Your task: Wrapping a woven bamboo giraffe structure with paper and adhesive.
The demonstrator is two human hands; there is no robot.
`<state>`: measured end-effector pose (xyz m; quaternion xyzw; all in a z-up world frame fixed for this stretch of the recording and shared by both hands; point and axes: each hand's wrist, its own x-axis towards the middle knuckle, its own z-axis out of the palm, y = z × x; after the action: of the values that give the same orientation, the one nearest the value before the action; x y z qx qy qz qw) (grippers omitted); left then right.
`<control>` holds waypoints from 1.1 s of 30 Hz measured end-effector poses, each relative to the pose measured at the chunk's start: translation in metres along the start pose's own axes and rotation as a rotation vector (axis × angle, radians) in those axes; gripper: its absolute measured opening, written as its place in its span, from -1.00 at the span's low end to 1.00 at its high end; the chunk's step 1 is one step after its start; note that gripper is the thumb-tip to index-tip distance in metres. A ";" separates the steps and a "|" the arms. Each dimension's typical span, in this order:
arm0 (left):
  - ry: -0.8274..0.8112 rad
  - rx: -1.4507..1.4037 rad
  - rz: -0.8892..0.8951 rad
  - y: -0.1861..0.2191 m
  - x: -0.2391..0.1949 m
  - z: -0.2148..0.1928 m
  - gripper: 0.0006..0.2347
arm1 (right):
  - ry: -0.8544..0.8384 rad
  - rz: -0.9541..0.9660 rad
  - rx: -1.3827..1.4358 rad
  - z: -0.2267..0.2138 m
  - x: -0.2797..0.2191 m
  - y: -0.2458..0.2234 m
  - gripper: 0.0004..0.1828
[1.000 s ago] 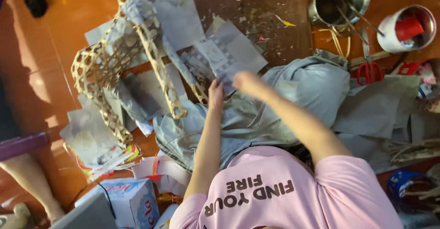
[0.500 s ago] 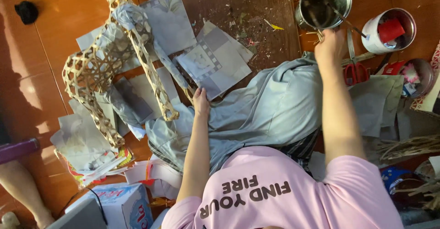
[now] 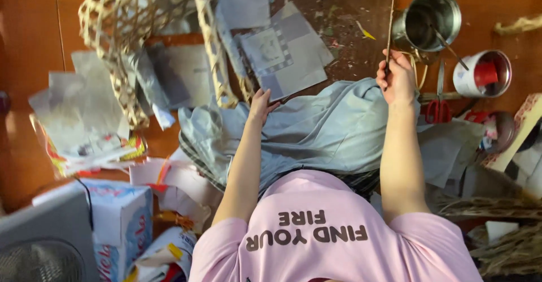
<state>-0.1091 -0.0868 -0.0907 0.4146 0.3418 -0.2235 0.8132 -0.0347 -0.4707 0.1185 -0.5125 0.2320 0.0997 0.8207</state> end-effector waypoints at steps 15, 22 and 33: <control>-0.063 -0.156 0.091 -0.006 0.002 -0.001 -0.82 | -0.110 -0.482 -1.740 0.115 0.011 0.102 -0.45; -0.082 -0.246 0.045 -0.023 0.022 -0.012 -0.84 | -0.321 -0.590 -1.738 0.179 0.001 0.178 -0.45; -0.092 -0.440 0.026 -0.029 0.038 -0.011 -0.81 | -0.304 -0.333 -1.568 0.115 -0.128 0.168 -0.58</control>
<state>-0.1063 -0.0966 -0.1385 0.2210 0.3396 -0.1516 0.9016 -0.1816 -0.2827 0.0887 -0.9466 -0.0983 0.1783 0.2501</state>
